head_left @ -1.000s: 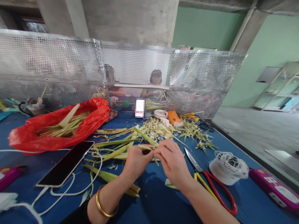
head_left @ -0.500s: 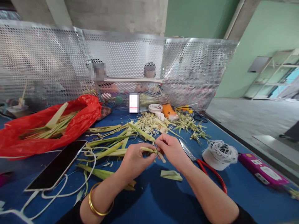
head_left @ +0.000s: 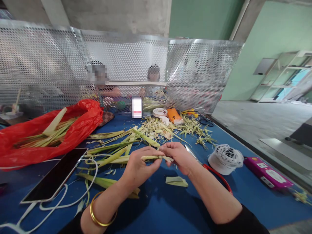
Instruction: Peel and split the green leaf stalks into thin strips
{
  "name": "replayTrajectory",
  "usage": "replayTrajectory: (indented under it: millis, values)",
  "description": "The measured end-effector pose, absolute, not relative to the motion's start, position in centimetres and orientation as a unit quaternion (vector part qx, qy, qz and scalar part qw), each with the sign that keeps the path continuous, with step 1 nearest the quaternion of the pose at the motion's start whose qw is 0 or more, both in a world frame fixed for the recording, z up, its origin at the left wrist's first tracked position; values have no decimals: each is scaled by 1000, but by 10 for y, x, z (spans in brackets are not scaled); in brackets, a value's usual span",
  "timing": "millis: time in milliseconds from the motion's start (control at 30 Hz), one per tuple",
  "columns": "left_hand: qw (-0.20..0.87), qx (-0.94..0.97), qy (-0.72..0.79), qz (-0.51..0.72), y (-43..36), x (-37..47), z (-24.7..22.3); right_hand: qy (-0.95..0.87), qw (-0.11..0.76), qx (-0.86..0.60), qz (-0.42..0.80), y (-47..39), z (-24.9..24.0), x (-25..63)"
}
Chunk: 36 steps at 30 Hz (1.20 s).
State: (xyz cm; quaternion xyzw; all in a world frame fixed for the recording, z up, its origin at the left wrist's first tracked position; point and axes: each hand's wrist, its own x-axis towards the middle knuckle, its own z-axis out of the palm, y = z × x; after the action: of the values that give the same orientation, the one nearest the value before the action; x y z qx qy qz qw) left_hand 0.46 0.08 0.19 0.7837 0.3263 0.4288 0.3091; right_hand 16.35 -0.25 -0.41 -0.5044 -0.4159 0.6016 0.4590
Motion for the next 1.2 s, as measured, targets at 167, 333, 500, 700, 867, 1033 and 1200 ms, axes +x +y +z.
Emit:
replayTrajectory:
  millis: [167,333,500,700,867,1033,1200]
  values:
    - [391,712,384,439,1,7,1,-455,433,-511,586,-1,-8,162]
    - [502,539,448,506,10,4,1,-609,417,-536,409,-4,-12,161]
    - [566,447,440,535,16,0,-1,-740,461,-442,211,-18,-4,154]
    - [578,477,433,500,14,3,-8,-754,508,-343,237,-22,-8,146]
    - [569,465,443,514,14,4,-9,-801,460,-343,169,-22,-10,146]
    - [576,457,445,511,12,6,-7,-821,443,-334,137,-26,-7,144]
    - [594,494,447,451,15,3,-9,-803,443,-362,168,-24,-5,147]
